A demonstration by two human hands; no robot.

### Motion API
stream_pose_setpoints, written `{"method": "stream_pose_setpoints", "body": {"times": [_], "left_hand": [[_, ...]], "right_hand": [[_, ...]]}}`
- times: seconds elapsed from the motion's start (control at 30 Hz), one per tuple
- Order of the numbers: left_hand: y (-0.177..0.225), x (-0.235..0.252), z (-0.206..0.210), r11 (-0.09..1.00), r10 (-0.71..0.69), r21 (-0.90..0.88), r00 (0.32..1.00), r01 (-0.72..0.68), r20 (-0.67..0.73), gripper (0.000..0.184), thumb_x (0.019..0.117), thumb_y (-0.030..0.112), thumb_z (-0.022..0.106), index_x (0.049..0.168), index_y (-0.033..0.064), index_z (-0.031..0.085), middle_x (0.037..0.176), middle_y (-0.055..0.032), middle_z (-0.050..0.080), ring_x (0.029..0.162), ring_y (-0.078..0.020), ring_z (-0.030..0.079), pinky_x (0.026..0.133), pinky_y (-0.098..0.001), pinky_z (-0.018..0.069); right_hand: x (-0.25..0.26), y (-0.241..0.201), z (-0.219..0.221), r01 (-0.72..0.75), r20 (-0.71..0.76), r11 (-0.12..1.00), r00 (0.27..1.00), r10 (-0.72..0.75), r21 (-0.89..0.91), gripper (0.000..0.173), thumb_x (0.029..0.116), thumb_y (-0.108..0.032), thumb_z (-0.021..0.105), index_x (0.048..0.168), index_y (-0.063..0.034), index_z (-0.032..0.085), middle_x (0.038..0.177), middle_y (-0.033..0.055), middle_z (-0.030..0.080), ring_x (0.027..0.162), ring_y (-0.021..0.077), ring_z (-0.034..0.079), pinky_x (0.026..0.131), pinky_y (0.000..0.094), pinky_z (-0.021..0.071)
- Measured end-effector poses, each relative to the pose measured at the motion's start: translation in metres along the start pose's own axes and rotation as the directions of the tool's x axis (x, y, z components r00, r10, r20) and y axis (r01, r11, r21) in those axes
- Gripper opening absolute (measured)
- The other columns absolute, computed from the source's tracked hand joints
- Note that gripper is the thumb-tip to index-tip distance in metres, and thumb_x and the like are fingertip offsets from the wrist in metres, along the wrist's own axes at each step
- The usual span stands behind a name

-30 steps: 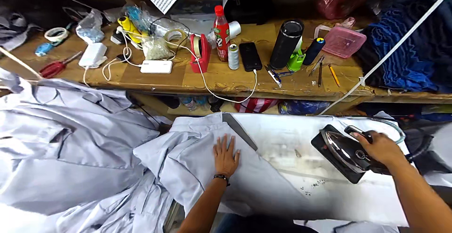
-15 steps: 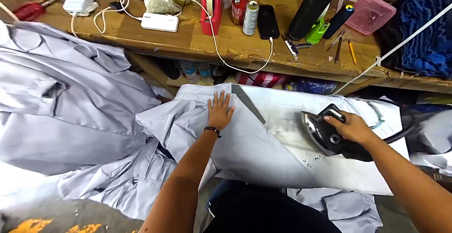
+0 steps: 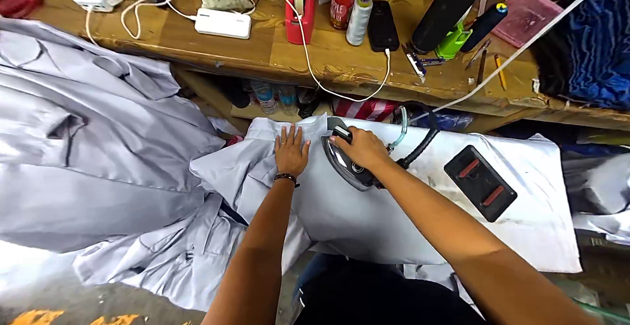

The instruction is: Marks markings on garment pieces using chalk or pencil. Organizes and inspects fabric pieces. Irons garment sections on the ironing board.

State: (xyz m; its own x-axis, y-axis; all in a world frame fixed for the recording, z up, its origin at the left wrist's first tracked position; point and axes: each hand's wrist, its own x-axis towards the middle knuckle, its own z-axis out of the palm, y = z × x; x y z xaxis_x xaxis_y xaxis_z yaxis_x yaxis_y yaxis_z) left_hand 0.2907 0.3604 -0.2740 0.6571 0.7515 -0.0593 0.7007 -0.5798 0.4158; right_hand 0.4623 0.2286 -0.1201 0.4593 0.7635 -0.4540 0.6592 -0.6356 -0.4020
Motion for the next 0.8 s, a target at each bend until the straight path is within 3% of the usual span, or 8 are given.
{"method": "stream_pose_setpoints", "body": {"times": [0.07, 0.17, 0.37, 0.47, 0.57, 0.67, 0.73, 0.8], "left_hand": [[-0.001, -0.001, 0.004, 1.000, 0.001, -0.007, 1.000, -0.002, -0.031, 0.060, 0.1094, 0.046, 0.026, 0.159, 0.0132, 0.040, 0.169, -0.0100, 0.028, 0.158, -0.0365, 0.017, 0.125, -0.0609, 0.0101], [0.001, -0.004, 0.007, 1.000, 0.016, -0.007, 0.997, -0.016, -0.073, 0.062, 0.1094, 0.047, 0.024, 0.158, 0.0125, 0.039, 0.169, -0.0092, 0.028, 0.158, -0.0367, 0.017, 0.125, -0.0609, 0.0107], [-0.004, 0.001, 0.011, 0.999, 0.037, 0.036, 0.998, -0.035, -0.051, 0.064, 0.1089, 0.048, 0.018, 0.159, 0.0149, 0.039, 0.169, -0.0082, 0.028, 0.158, -0.0368, 0.017, 0.124, -0.0614, 0.0113], [-0.003, 0.001, 0.012, 0.999, 0.043, 0.033, 0.996, -0.041, -0.074, 0.064, 0.1084, 0.048, 0.017, 0.159, 0.0155, 0.040, 0.168, -0.0080, 0.030, 0.158, -0.0359, 0.018, 0.124, -0.0611, 0.0119], [-0.003, 0.003, 0.011, 0.998, 0.034, 0.057, 0.998, -0.031, -0.051, 0.065, 0.1081, 0.050, 0.017, 0.159, 0.0166, 0.039, 0.169, -0.0068, 0.027, 0.158, -0.0353, 0.016, 0.124, -0.0608, 0.0114], [-0.008, 0.003, 0.014, 0.995, 0.053, 0.083, 0.998, -0.050, -0.041, 0.066, 0.1084, 0.052, 0.018, 0.160, 0.0165, 0.037, 0.171, -0.0059, 0.024, 0.159, -0.0347, 0.014, 0.124, -0.0627, 0.0116], [-0.010, -0.001, 0.016, 0.994, 0.059, 0.094, 0.997, -0.055, -0.042, 0.067, 0.1082, 0.054, 0.019, 0.162, 0.0167, 0.033, 0.172, -0.0057, 0.020, 0.159, -0.0338, 0.011, 0.123, -0.0656, 0.0106], [0.004, -0.009, 0.015, 0.997, 0.066, 0.049, 0.993, -0.062, -0.096, 0.069, 0.1077, 0.055, 0.024, 0.161, 0.0127, 0.033, 0.171, -0.0121, 0.020, 0.159, -0.0384, 0.011, 0.120, -0.0724, 0.0080]], "right_hand": [[-0.016, 0.014, 0.013, 0.029, -0.071, 0.999, 0.997, -0.030, -0.018, 0.064, 0.0990, -0.067, 0.051, 0.115, -0.0071, 0.065, 0.087, 0.0200, 0.068, 0.084, 0.0415, 0.068, 0.067, 0.0620, 0.0523], [-0.030, 0.030, 0.022, -0.001, -0.062, 0.999, 0.998, -0.002, -0.047, 0.061, 0.0988, -0.067, 0.051, 0.111, -0.0083, 0.065, 0.082, 0.0171, 0.066, 0.081, 0.0394, 0.068, 0.069, 0.0609, 0.0514], [-0.002, -0.015, 0.005, -0.035, -0.005, 0.999, 0.999, 0.035, -0.036, 0.066, 0.1006, -0.065, 0.049, 0.120, -0.0047, 0.065, 0.102, 0.0230, 0.070, 0.101, 0.0429, 0.068, 0.081, 0.0632, 0.0516], [0.002, -0.011, 0.000, -0.009, 0.010, 0.999, 1.000, 0.009, -0.034, 0.067, 0.1002, -0.067, 0.048, 0.122, -0.0056, 0.064, 0.102, 0.0217, 0.070, 0.100, 0.0417, 0.069, 0.079, 0.0619, 0.0521], [-0.010, 0.023, -0.004, -0.034, 0.012, 0.999, 0.999, 0.034, -0.006, 0.069, 0.1000, -0.068, 0.047, 0.121, -0.0049, 0.064, 0.101, 0.0219, 0.069, 0.099, 0.0418, 0.069, 0.079, 0.0625, 0.0523], [-0.030, 0.074, -0.002, -0.041, -0.077, 0.998, 0.996, 0.045, 0.049, 0.064, 0.0997, -0.065, 0.052, 0.111, -0.0038, 0.066, 0.089, 0.0213, 0.068, 0.087, 0.0419, 0.068, 0.070, 0.0624, 0.0518], [-0.041, 0.111, -0.003, -0.054, -0.098, 0.995, 0.993, 0.062, 0.085, 0.061, 0.0991, -0.063, 0.055, 0.110, -0.0040, 0.067, 0.086, 0.0215, 0.067, 0.082, 0.0420, 0.068, 0.067, 0.0628, 0.0523], [-0.048, 0.150, -0.016, -0.107, -0.069, 0.989, 0.991, 0.114, 0.105, 0.061, 0.0986, -0.064, 0.055, 0.112, -0.0053, 0.067, 0.087, 0.0204, 0.068, 0.080, 0.0400, 0.069, 0.068, 0.0612, 0.0537]]}}
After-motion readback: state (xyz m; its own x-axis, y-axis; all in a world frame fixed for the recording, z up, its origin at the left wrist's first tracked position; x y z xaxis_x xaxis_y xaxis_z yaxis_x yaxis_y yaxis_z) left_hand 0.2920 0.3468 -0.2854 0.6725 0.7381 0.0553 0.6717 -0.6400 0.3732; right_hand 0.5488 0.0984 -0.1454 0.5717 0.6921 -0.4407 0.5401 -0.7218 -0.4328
